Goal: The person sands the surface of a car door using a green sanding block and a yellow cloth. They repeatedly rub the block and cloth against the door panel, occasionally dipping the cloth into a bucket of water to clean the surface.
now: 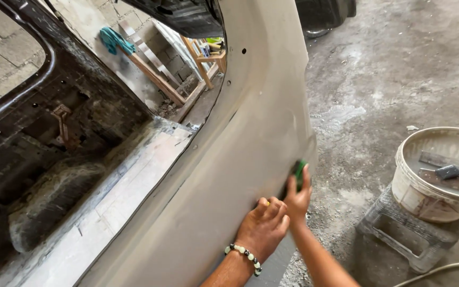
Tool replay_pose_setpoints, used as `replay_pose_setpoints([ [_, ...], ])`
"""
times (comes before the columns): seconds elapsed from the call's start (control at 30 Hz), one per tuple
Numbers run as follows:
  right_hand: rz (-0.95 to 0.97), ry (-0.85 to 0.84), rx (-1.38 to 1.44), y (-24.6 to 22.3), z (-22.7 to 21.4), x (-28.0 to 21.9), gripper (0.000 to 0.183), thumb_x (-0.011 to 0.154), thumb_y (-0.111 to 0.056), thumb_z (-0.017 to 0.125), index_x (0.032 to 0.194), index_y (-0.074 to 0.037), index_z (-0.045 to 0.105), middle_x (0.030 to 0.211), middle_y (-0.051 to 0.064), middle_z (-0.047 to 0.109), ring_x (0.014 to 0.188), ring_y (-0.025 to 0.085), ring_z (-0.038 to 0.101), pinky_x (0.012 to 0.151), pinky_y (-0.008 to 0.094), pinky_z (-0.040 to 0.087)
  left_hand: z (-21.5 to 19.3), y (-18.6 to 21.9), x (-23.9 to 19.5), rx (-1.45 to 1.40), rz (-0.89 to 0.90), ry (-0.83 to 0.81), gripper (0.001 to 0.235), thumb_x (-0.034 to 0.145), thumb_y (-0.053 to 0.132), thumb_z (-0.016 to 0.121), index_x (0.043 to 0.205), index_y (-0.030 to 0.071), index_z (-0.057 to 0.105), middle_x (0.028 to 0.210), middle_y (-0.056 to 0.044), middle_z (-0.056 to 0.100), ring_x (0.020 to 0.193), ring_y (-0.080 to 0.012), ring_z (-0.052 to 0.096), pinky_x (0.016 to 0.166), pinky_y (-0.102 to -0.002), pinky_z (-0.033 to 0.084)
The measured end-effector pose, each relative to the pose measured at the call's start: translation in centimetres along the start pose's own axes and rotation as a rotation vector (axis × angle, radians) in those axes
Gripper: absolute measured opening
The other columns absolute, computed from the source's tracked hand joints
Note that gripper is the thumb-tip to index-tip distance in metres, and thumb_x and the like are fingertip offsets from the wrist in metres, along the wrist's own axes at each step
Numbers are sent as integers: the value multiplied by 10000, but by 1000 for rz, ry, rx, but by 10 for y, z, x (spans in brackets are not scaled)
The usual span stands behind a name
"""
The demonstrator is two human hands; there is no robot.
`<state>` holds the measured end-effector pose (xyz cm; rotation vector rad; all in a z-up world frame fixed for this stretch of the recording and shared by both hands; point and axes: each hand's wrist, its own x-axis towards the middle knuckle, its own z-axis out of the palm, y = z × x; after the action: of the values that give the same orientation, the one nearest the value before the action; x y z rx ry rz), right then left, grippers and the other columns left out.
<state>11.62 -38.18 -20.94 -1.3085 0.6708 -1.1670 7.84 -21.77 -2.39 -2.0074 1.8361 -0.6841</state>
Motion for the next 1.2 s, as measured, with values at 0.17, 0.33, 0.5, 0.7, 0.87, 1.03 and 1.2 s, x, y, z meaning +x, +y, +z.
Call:
replay_pose_setpoints([
  [0.17,325,166,-86,-7,-5,105,606,1006,-316,631,1547,-112,448,1452,179,597,1252,259,619,1083,359,462,8,-1,0,0,43,38,205,895,244,586,1009,132,715,1162,-88,635,1222,-276,485,1040,-440,337],
  [0.33,90,40,22,-31,8,27,568,1044,-272,596,1552,-71,442,1522,219,523,1385,282,492,1165,377,349,14,-6,1,-35,35,37,174,882,231,599,973,126,703,1166,-88,635,1244,-279,478,1051,-439,333],
  [0.5,141,26,24,-11,-1,76,569,1073,-307,551,1564,-71,388,1567,182,468,1404,252,462,1167,379,339,7,-1,-5,-10,39,-6,161,858,203,612,970,123,696,1164,-71,632,1252,-265,473,1064,-435,332],
  [0.7,290,18,38,-16,-3,23,620,1016,-326,571,1573,-121,390,1506,175,529,1352,296,516,1127,398,386,15,1,-2,-55,17,25,194,858,239,605,963,103,696,1183,-102,632,1234,-290,475,1048,-439,328],
  [0.87,247,9,-60,-37,8,25,628,1022,-324,585,1582,-97,417,1464,230,525,1342,334,514,1138,407,380,14,-6,-4,-13,51,41,230,855,252,595,995,103,700,1195,-102,635,1229,-283,483,1046,-445,331],
  [1.03,264,98,-47,11,3,38,586,1033,-322,578,1542,-63,445,1495,205,531,1369,317,512,1157,392,367,18,-3,-2,-18,28,39,201,883,242,595,1000,119,704,1199,-96,638,1251,-286,485,1063,-446,333],
  [1.2,-176,-47,-43,5,-19,-116,681,958,-166,600,1577,3,373,1540,252,466,1430,373,405,1181,435,277,31,-1,1,-72,19,46,210,903,236,588,1017,110,711,1195,-99,636,1268,-296,488,1090,-454,329],
])
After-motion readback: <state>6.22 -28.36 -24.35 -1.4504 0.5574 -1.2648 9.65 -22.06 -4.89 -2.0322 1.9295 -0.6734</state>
